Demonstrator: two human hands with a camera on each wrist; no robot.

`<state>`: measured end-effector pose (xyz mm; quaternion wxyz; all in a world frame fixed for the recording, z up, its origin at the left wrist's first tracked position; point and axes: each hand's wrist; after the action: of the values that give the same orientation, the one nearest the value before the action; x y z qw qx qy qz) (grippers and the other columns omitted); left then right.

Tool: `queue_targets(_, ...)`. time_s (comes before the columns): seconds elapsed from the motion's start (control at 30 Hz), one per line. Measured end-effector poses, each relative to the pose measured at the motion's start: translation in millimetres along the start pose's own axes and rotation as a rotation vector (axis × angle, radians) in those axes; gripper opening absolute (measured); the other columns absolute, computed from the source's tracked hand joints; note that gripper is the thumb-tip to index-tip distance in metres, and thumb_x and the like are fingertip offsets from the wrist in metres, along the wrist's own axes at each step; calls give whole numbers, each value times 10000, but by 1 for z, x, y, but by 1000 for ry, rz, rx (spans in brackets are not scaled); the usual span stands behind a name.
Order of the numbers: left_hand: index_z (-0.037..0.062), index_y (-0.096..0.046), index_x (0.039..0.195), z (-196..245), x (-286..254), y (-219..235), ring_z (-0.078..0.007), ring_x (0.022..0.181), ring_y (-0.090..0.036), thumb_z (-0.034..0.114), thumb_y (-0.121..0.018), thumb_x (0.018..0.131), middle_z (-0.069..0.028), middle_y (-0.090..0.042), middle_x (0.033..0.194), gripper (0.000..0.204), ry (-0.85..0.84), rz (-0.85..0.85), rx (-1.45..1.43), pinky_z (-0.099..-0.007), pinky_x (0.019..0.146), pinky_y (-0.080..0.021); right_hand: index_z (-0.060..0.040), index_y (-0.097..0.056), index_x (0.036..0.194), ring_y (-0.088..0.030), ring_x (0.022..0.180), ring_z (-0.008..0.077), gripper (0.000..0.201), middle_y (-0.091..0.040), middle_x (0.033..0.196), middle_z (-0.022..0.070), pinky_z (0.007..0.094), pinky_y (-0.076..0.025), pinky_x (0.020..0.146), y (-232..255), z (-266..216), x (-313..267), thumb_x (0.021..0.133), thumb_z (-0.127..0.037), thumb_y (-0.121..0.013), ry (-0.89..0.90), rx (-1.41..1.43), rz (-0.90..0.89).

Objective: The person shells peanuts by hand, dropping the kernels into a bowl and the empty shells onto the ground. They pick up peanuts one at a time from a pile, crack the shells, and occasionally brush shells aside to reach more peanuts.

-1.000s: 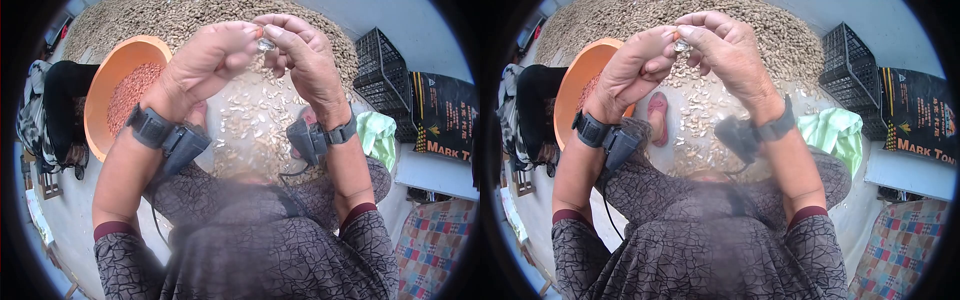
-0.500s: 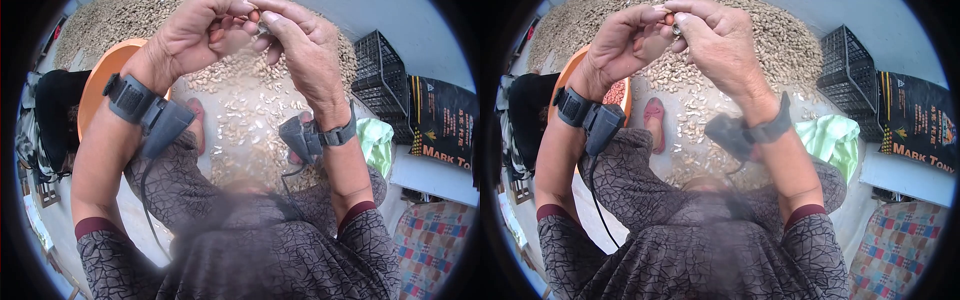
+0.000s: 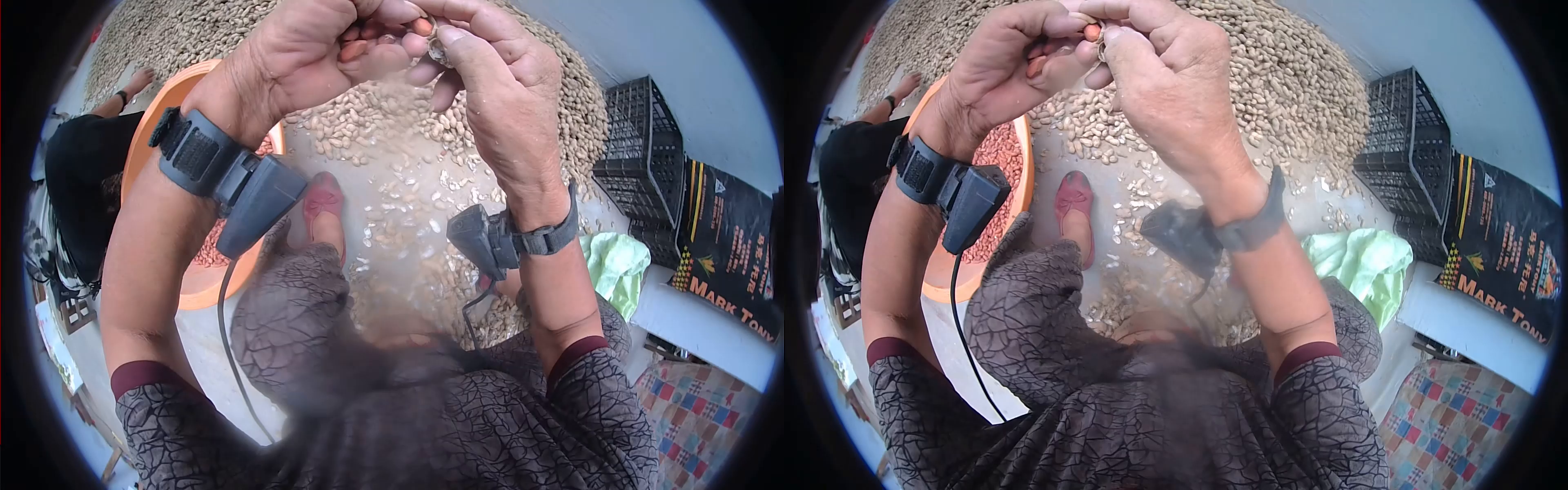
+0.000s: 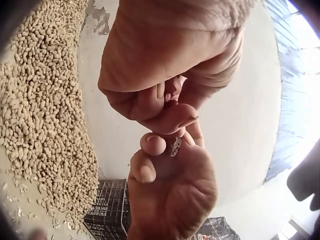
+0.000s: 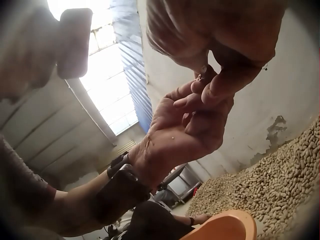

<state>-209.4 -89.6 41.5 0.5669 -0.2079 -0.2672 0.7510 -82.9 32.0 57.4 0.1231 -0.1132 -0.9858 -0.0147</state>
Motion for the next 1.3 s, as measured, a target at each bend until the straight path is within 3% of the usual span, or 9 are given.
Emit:
queue_targets(0.03,-163,-531,1067,6,-2,0,-127,629,-597,18,-465,826,-153,-639,796,308,-18,-61,-35,-147,540,-480,-18,-611,1127,-576,689,62,291,-636,842,38,169,-456,548,-3,-1,5,893,-21,-437,-11,-29,-3)
queue_targets(0.07,-58,-557,987,12,-11,0,-30,517,-449,40,-515,848,-74,-614,814,174,-29,218,117,-139,469,-393,-26,-613,1129,-578,693,61,292,-637,850,43,168,-457,547,-5,-1,10,893,-24,-440,-23,-58,-3)
queue_targets(0.17,-64,-555,970,4,-15,25,-31,511,-445,58,-509,840,-73,-608,807,184,-54,161,123,-134,471,-388,2,-621,1075,-600,635,66,230,-655,887,62,159,-473,484,-10,31,23,883,-61,-510,105,-2,-15)
queue_targets(0.23,-60,-562,924,-13,-13,22,-43,519,-460,107,-500,845,-45,-589,752,195,-15,394,169,-142,465,-368,-8,-640,1045,-602,646,59,233,-657,892,61,158,-469,484,-9,44,20,869,-11,-486,74,-73,-22)
queue_targets(0.3,-53,-581,913,-32,-10,49,-45,515,-461,94,-501,829,-27,-581,718,187,47,269,152,-158,469,-375,57,-612,992,-624,711,109,246,-635,827,103,218,-518,632,-13,53,15,833,72,-425,-12,-13,-21)
queue_targets(0.4,-34,-616,888,-62,-7,55,-48,524,-464,61,-488,793,-13,-573,689,185,94,288,82,-175,490,-373,71,-598,975,-628,728,114,236,-622,814,94,221,-524,663,-13,81,3,817,104,-426,-186,13,15)
queue_targets(0.83,-46,-628,914,-156,-8,90,-19,522,-449,23,-535,782,-26,-607,748,176,284,454,-118,-152,533,-394,58,-571,1015,-604,724,71,216,-622,878,58,184,-455,580,10,164,-42,828,88,-467,-570,167,3)
queue_targets(1.13,-47,-610,978,-170,6,96,-20,617,-503,18,-518,798,-46,-633,872,212,360,410,-136,-149,605,-430,31,-565,984,-584,704,47,165,-620,851,47,179,-449,573,26,180,-48,827,60,-520,-481,93,-15)
queue_targets(1.3,-53,-598,1002,-185,1,112,-25,641,-517,10,-536,792,-55,-637,900,228,382,297,-56,-159,569,-402,23,-565,1048,-565,666,48,220,-618,853,39,182,-463,578,25,187,-54,834,56,-522,-604,163,-68)
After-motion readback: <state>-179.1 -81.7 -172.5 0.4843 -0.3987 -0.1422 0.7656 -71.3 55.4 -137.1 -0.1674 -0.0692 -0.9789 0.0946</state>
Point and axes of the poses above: each hand's wrist, its own x-axis towards the middle knuckle, its own y-axis out of the back of the hand, z = x × y
